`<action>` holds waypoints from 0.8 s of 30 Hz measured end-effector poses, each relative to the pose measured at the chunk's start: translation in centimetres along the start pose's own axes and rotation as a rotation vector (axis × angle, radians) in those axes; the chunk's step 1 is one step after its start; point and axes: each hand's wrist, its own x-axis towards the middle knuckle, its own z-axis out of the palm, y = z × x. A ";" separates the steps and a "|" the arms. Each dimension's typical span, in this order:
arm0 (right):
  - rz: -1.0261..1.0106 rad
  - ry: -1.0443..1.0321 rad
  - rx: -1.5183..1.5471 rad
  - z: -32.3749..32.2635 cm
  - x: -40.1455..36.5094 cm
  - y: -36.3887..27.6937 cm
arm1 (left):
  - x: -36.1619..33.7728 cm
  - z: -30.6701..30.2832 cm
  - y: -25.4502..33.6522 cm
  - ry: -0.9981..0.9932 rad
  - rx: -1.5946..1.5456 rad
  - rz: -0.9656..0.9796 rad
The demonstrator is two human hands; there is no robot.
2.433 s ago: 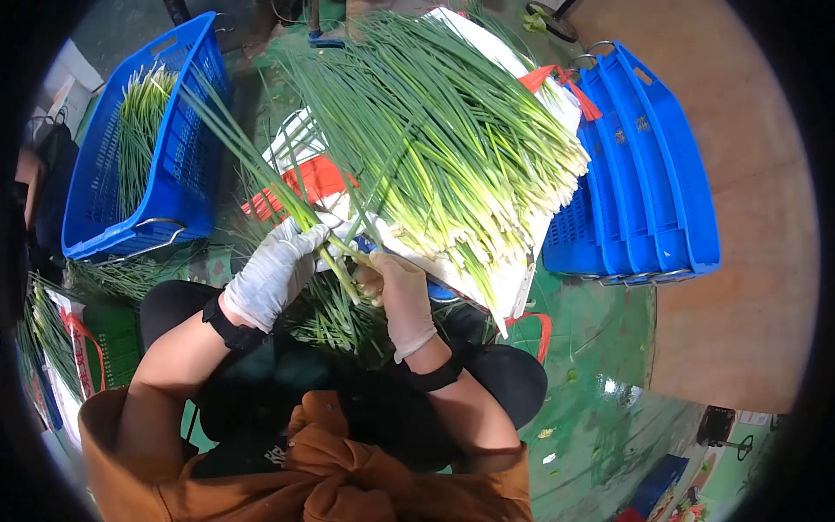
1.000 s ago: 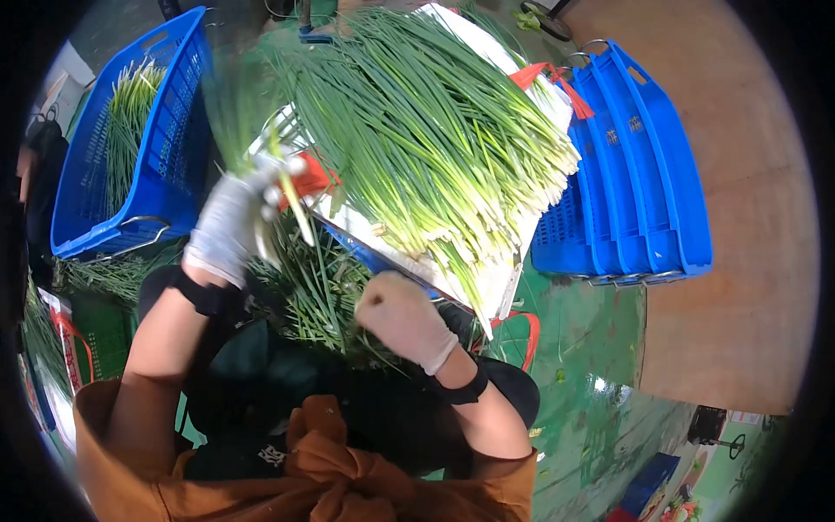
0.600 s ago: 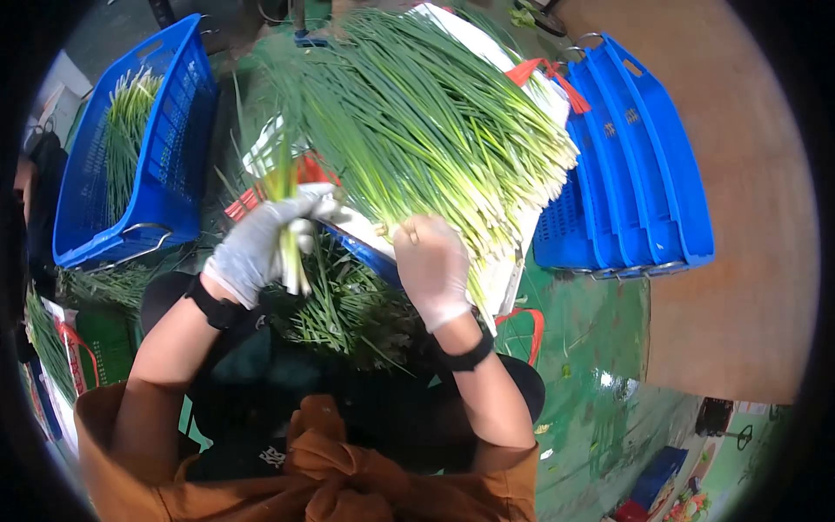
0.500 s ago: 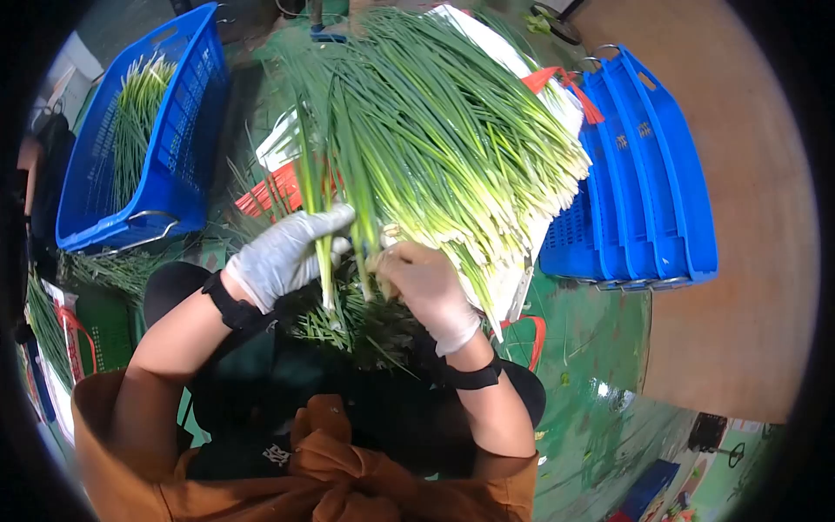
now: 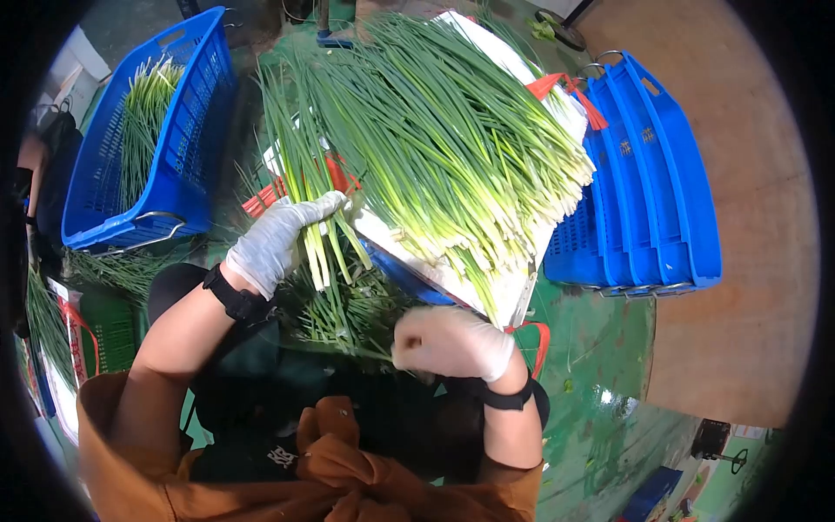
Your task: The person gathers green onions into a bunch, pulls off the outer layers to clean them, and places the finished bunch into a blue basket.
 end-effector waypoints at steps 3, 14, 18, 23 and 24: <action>0.258 0.479 0.047 0.6 2.5 -2.4 | -0.8 0.9 -0.7 -0.050 0.117 0.000; 0.173 0.356 0.238 2.7 3.0 0.4 | -2.5 0.9 1.9 0.013 0.202 -0.008; 0.126 0.543 -0.047 2.2 2.9 1.5 | -2.4 0.2 6.0 0.355 0.108 0.340; 0.119 0.873 -0.763 0.4 6.4 5.3 | -0.3 -0.2 2.5 -0.029 -0.180 0.150; 0.117 0.873 -0.756 0.5 6.7 5.8 | -1.1 1.7 1.5 -0.011 -0.246 0.103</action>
